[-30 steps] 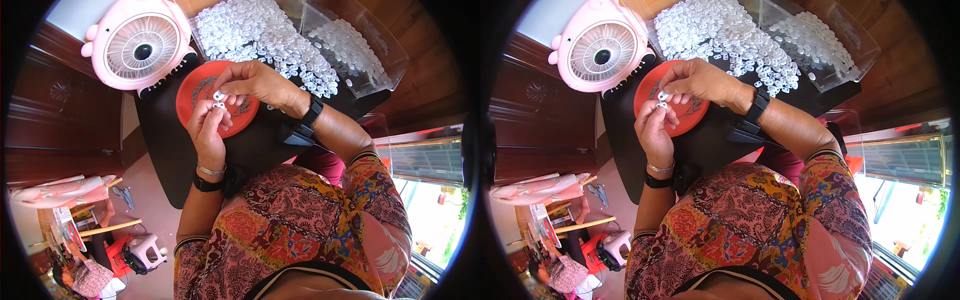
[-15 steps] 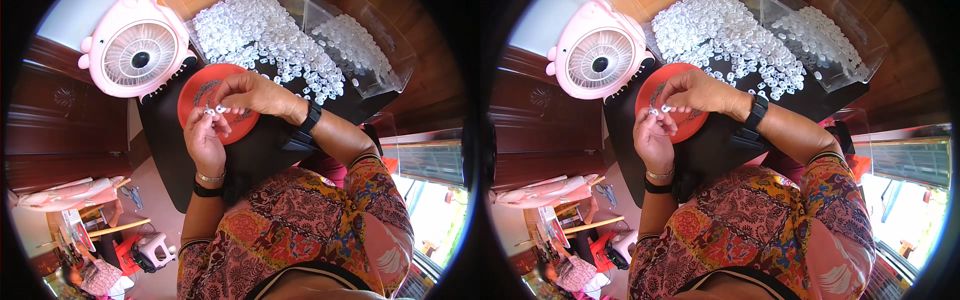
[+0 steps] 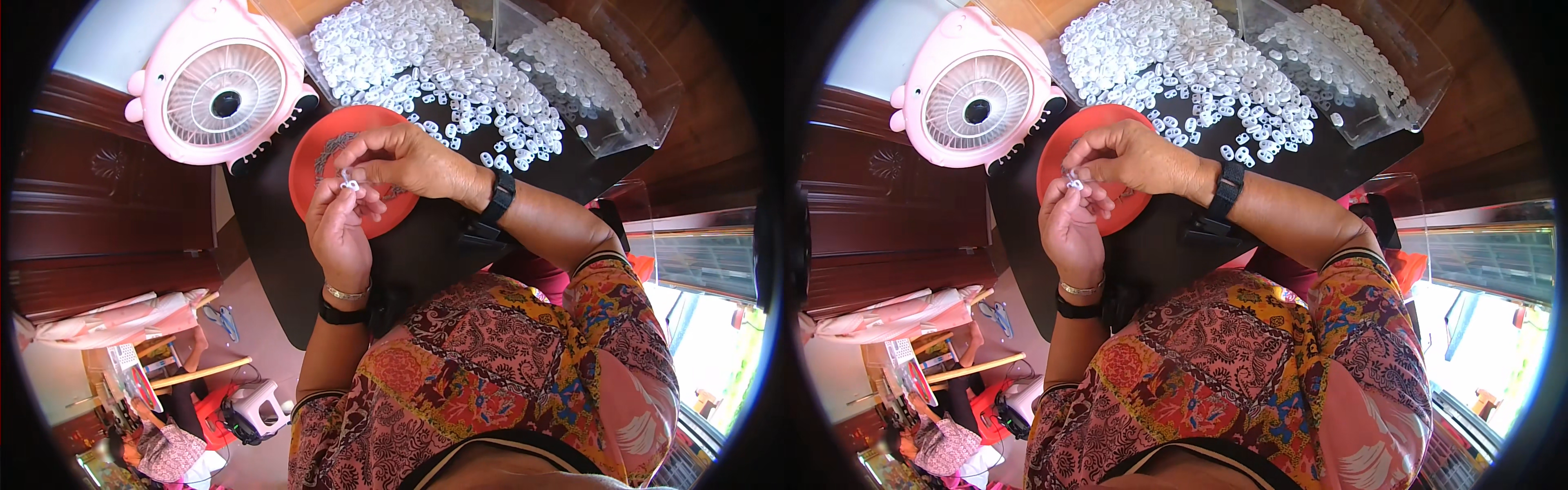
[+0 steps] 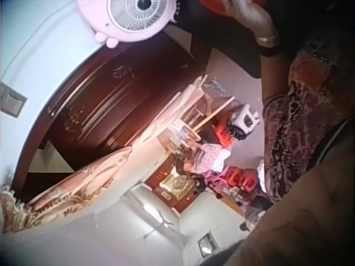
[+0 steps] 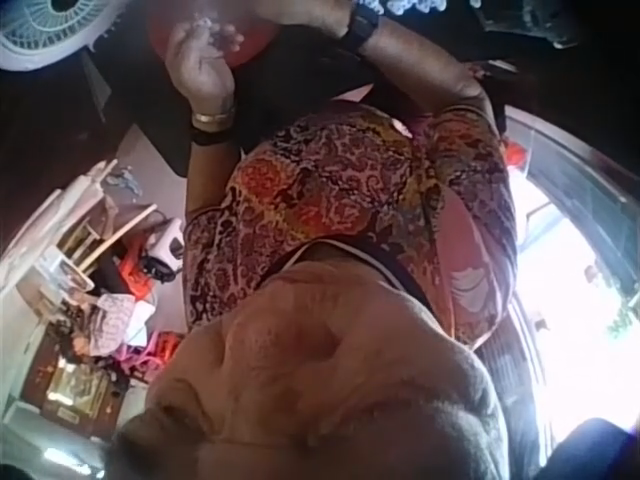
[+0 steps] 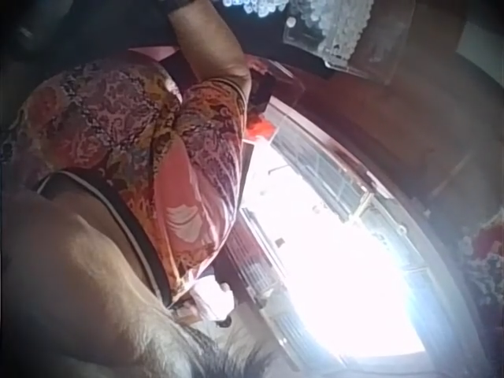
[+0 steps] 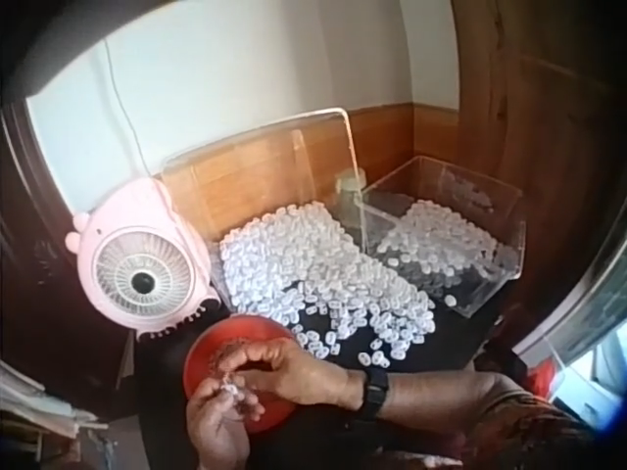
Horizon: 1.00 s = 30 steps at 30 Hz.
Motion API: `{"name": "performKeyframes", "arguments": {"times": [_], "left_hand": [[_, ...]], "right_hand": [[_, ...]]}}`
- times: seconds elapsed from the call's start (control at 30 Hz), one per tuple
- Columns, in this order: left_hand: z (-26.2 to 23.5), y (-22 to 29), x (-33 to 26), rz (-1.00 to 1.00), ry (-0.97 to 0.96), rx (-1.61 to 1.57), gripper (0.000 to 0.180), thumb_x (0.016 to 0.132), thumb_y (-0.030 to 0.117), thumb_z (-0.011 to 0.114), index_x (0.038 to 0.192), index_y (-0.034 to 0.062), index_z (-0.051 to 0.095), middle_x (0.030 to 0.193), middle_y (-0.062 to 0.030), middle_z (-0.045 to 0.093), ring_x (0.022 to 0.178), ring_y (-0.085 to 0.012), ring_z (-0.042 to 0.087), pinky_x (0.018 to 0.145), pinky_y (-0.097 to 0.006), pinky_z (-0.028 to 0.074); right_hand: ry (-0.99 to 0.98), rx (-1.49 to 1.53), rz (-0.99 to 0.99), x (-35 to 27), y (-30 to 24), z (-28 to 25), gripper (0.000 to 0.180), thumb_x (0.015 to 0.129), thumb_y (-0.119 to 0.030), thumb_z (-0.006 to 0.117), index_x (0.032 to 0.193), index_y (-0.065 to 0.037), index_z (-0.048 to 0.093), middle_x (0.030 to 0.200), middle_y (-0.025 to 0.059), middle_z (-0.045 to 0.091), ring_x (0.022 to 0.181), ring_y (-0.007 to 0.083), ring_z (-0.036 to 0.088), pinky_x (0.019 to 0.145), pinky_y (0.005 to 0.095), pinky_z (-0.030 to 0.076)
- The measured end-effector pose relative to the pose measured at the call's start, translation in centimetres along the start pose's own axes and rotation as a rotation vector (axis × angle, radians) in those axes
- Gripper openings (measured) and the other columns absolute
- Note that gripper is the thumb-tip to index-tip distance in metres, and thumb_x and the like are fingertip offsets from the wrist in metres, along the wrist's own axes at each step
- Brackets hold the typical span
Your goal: The recorder is manually assembling small plastic eyes by pressing black components into white plastic bases.
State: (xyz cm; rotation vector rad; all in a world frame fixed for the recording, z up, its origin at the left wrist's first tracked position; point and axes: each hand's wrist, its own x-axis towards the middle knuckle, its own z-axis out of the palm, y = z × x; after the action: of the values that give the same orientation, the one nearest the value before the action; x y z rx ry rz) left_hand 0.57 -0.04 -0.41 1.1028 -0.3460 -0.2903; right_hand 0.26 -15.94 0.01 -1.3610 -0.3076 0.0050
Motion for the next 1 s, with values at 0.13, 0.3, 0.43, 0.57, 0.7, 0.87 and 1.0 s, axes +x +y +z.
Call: {"name": "performKeyframes", "arguments": {"times": [0.13, 0.3, 0.43, 0.57, 0.7, 0.87, 1.0], "left_hand": [[0.1, 0.3, -0.1, -0.038, 0.054, 0.023, 0.014, 0.089, 0.012, 0.046, 0.081, 0.0028, 0.053, 0.071, -0.007, 0.058, 0.059, -0.0141, 0.055, 0.053, -0.024, 0.041], [-0.2, 0.1, 0.1, -0.078, 0.114, 0.217, 0.013, 0.086, 0.012, 0.05, 0.076, 0.0047, 0.052, 0.061, -0.002, 0.053, 0.05, -0.009, 0.049, 0.047, -0.02, 0.035], [-0.1, 0.1, 0.0, -0.08, 0.125, 0.248, 0.013, 0.085, 0.01, 0.05, 0.072, 0.0056, 0.05, 0.059, -0.0007, 0.051, 0.049, -0.0075, 0.047, 0.046, -0.02, 0.033], [0.0, 0.0, 0.1, -0.07, 0.122, 0.253, 0.014, 0.085, 0.009, 0.051, 0.071, 0.0064, 0.049, 0.058, 0.0001, 0.05, 0.048, -0.0067, 0.045, 0.045, -0.02, 0.031], [-0.1, 0.1, 0.1, -0.08, 0.124, 0.266, 0.014, 0.085, 0.008, 0.051, 0.071, 0.0066, 0.049, 0.058, 0.0007, 0.049, 0.048, -0.0062, 0.044, 0.045, -0.02, 0.031], [-0.1, 0.0, 0.1, -0.079, 0.128, 0.276, 0.013, 0.085, 0.008, 0.051, 0.072, 0.0066, 0.05, 0.058, 0.0008, 0.049, 0.048, -0.0061, 0.044, 0.045, -0.02, 0.03], [-0.2, -0.1, 0.1, -0.078, 0.122, 0.286, 0.013, 0.085, 0.008, 0.051, 0.072, 0.0063, 0.05, 0.058, 0.0009, 0.048, 0.048, -0.0061, 0.044, 0.045, -0.02, 0.03]], "right_hand": [[0.0, 0.001, 0.132, 0.5, -0.6, -1.4, 0.02, 0.087, -0.013, 0.067, 0.104, -0.001, 0.065, 0.084, -0.0013, 0.064, 0.072, 0.004, 0.055, 0.064, 0.019, 0.045], [0.023, 0.06, 0.17, 0.6, -0.4, -1.9, 0.018, 0.087, -0.013, 0.066, 0.101, -0.001, 0.067, 0.083, -0.0005, 0.064, 0.071, 0.0045, 0.055, 0.063, 0.019, 0.045], [0.03, 0.087, 0.175, 0.5, -0.5, -1.6, 0.017, 0.088, -0.013, 0.066, 0.1, -0.001, 0.067, 0.083, -0.0003, 0.064, 0.071, 0.0041, 0.055, 0.062, 0.0188, 0.045], [0.018, 0.071, 0.169, 0.5, -0.2, -1.5, 0.016, 0.088, -0.013, 0.066, 0.099, -0.001, 0.067, 0.083, -0.0005, 0.064, 0.071, 0.0038, 0.055, 0.062, 0.0183, 0.044], [0.007, 0.015, 0.143, 0.5, -0.3, -1.4, 0.015, 0.087, -0.012, 0.067, 0.098, -0.001, 0.067, 0.082, -0.001, 0.064, 0.07, 0.0034, 0.054, 0.062, 0.0181, 0.044], [0.024, 0.037, 0.138, 0.5, -0.3, -1.5, 0.015, 0.086, -0.012, 0.067, 0.098, -0.001, 0.067, 0.082, -0.0014, 0.064, 0.07, 0.0034, 0.054, 0.062, 0.0185, 0.044], [0.021, 0.003, 0.125, 0.4, -0.6, -1.3, 0.014, 0.086, -0.012, 0.068, 0.097, -0.002, 0.067, 0.082, -0.0018, 0.064, 0.07, 0.0032, 0.054, 0.063, 0.0187, 0.044]]}}
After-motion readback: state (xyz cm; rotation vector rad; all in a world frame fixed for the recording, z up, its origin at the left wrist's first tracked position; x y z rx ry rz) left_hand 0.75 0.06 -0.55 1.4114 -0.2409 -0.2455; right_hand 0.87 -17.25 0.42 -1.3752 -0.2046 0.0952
